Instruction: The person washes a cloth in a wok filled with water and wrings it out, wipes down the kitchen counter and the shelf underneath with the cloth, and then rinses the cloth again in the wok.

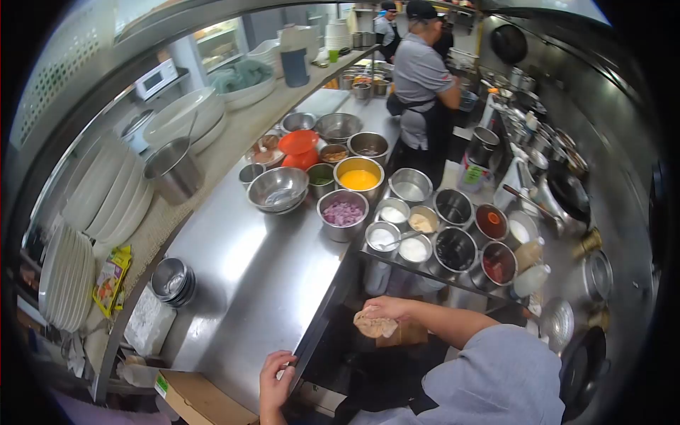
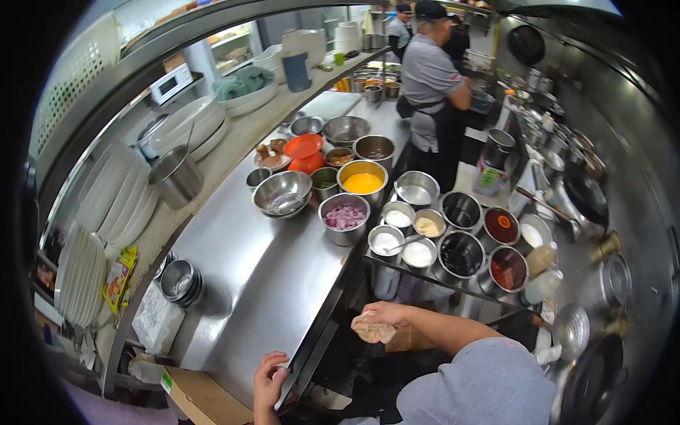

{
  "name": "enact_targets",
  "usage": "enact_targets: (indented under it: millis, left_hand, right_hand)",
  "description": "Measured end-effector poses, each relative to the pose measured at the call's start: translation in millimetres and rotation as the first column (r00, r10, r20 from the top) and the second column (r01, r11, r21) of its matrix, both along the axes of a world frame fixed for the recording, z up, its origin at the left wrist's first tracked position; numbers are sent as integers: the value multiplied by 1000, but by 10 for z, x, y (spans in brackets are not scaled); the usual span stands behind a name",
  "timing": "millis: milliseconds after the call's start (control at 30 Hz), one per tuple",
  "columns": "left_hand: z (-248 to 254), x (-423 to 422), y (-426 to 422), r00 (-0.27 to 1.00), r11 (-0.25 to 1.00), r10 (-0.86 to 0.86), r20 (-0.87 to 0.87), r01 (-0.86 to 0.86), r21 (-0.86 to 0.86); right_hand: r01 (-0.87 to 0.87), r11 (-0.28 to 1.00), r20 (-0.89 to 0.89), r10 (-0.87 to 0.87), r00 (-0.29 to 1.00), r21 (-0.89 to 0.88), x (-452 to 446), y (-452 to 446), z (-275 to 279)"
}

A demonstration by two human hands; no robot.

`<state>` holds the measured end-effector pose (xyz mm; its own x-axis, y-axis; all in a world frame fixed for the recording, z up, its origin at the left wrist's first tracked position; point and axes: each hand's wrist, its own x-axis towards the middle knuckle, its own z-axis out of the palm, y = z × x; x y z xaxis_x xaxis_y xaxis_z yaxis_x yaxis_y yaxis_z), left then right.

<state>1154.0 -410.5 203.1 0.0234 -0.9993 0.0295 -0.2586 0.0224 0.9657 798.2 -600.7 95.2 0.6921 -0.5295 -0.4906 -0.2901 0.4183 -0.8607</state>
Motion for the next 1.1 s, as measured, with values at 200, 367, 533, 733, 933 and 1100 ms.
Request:
enact_targets:
  millis: [200,367,533,733,933,1100]
  left_hand:
    - [-232,-49,304,984,986,-129,-121,140,86]
    - [-456,-172,491,940,928,-342,-7,339,155]
    - [-1095,-31,211,886,896,-435,157,410,170]
    - [-1035,-587,-249,850,855,-510,134,484,187]
    - [-589,-2129,-441,621,627,-778,94,756,190]
    - [-280,-3703,-479,351,366,-915,199,930,41]
  right_hand:
    - [490,863,-320,-502,804,-123,-1287,1374,-381]
    - [809,583,-353,-774,526,-72,-1782,2732,476]
    - [971,227,-233,-951,205,-72,-2115,3594,439]
    - [968,57,-58,-997,44,-244,-2593,4172,735]
    - [635,-566,287,-821,-494,-525,-3739,5173,1246]
    - [268,-859,430,-460,-777,-437,-4945,6261,1530]
